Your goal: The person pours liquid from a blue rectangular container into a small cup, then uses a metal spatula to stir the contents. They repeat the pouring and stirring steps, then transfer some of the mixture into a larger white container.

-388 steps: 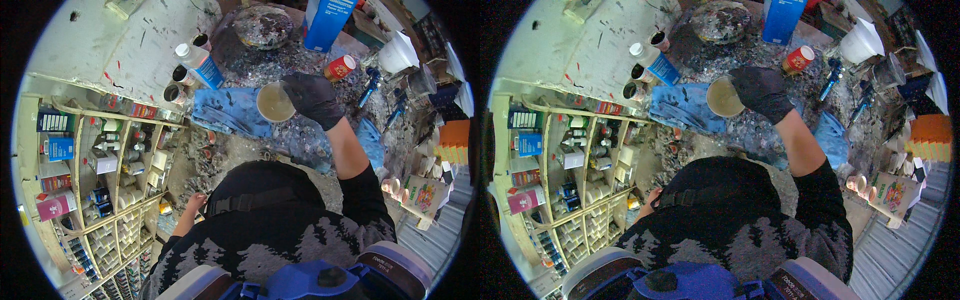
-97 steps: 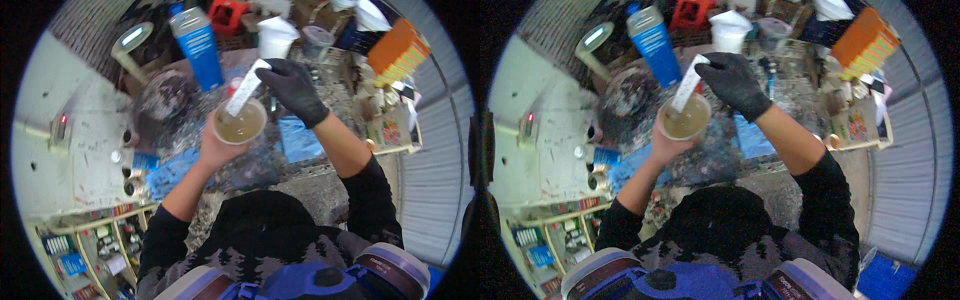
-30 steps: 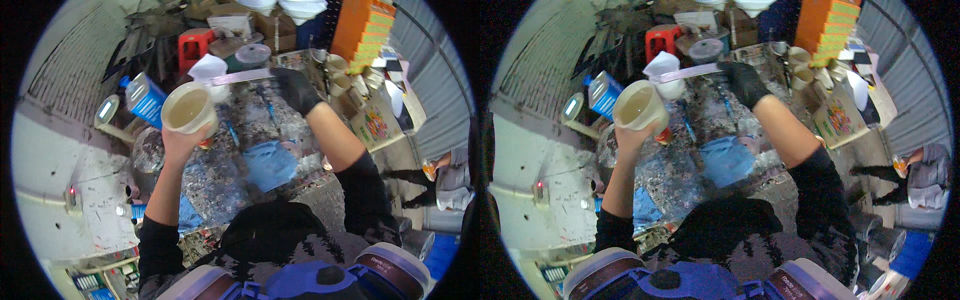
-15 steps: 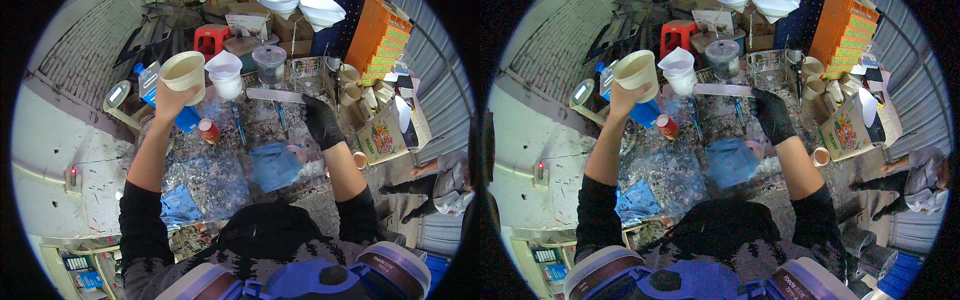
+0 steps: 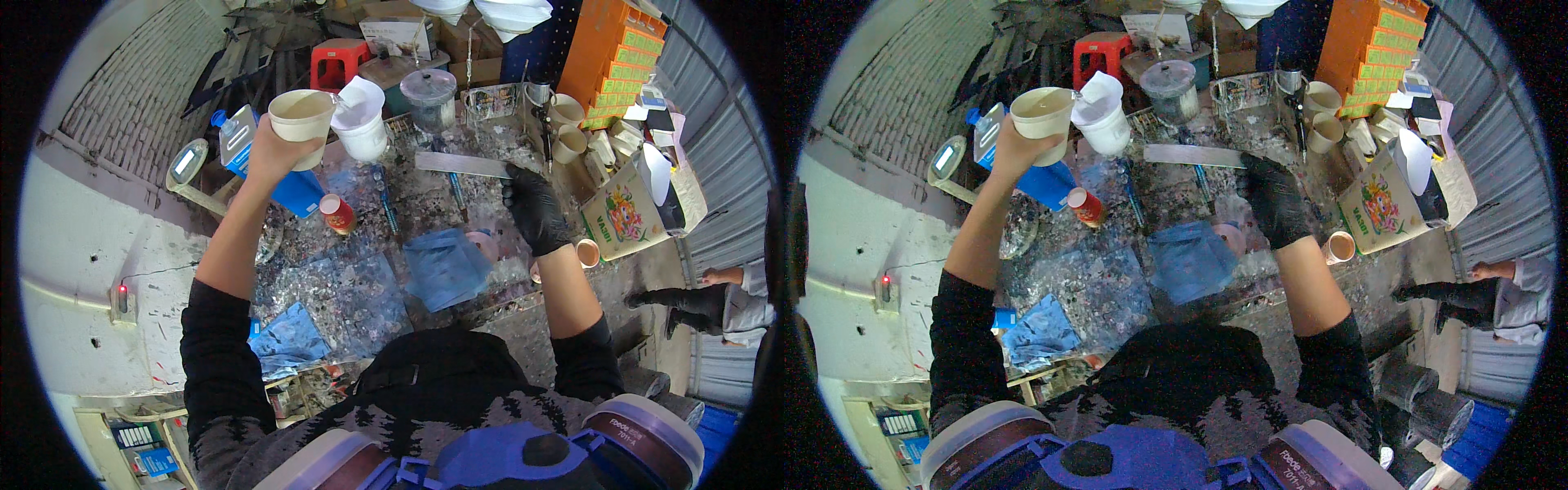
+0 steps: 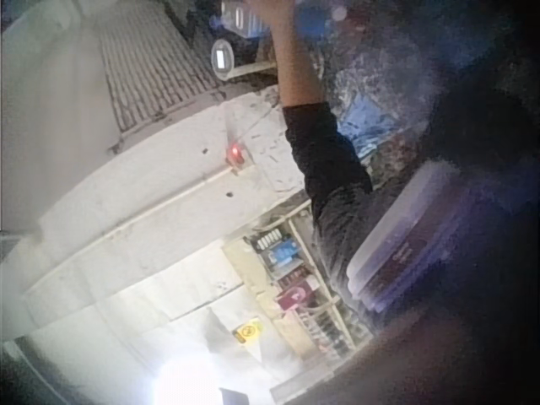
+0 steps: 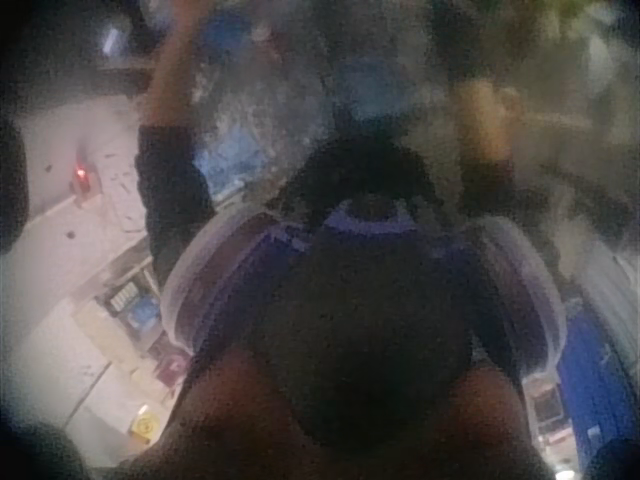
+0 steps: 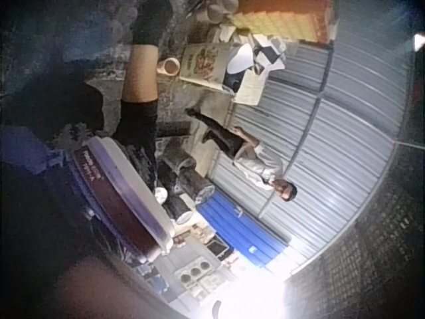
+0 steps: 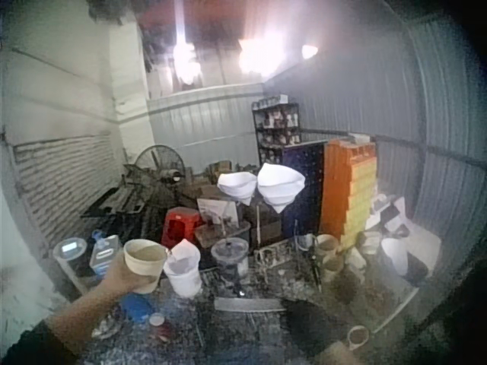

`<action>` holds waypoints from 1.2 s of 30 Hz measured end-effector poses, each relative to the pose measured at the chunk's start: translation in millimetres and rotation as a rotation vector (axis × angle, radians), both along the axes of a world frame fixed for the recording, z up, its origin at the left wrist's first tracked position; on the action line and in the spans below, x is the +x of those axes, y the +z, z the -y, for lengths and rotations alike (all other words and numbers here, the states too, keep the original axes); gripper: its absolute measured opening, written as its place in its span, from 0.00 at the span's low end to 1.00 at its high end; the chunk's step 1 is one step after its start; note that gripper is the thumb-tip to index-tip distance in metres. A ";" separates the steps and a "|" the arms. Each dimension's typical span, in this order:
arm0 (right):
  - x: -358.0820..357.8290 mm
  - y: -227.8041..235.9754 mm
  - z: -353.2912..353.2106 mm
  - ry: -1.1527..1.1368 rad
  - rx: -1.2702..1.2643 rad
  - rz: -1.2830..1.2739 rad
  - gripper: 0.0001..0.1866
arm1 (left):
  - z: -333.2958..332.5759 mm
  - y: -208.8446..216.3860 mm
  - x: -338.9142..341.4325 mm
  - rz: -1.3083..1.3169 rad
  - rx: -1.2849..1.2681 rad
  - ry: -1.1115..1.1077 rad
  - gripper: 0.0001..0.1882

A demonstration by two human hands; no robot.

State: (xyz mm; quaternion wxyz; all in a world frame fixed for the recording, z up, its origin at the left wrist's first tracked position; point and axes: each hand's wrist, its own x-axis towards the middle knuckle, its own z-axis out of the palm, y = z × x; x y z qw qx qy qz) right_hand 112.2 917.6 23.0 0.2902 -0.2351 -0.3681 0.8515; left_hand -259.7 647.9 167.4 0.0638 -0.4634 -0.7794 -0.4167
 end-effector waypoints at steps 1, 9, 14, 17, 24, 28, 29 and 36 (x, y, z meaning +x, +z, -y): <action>1.4 0.2 -1.0 -0.010 -0.017 0.013 0.14 | 0.3 0.7 -0.2 -0.007 -0.055 0.083 0.36; 3.8 5.5 4.0 -0.046 -0.046 -0.024 0.14 | 4.9 22.8 11.4 -0.078 -0.181 0.097 0.43; 6.5 9.3 5.7 -0.029 -0.038 -0.001 0.14 | 7.6 25.7 4.5 -0.091 -0.206 0.063 0.43; 6.1 8.7 6.2 -0.051 -0.030 0.015 0.14 | 9.4 23.1 -3.0 -0.140 -0.206 0.100 0.43; 8.8 8.6 7.4 -0.048 -0.026 -0.012 0.13 | 11.0 24.5 -6.8 -0.190 -0.235 0.113 0.43; 10.1 10.3 8.3 -0.060 -0.053 -0.026 0.10 | 9.8 32.0 -0.9 -0.206 -0.269 0.149 0.43; 9.9 10.3 8.5 -0.060 -0.054 -0.027 0.10 | 9.4 34.1 0.9 -0.211 -0.276 0.149 0.43; 10.0 8.1 8.3 -0.080 -0.038 -0.002 0.10 | 8.8 44.4 6.9 -0.216 -0.323 0.191 0.42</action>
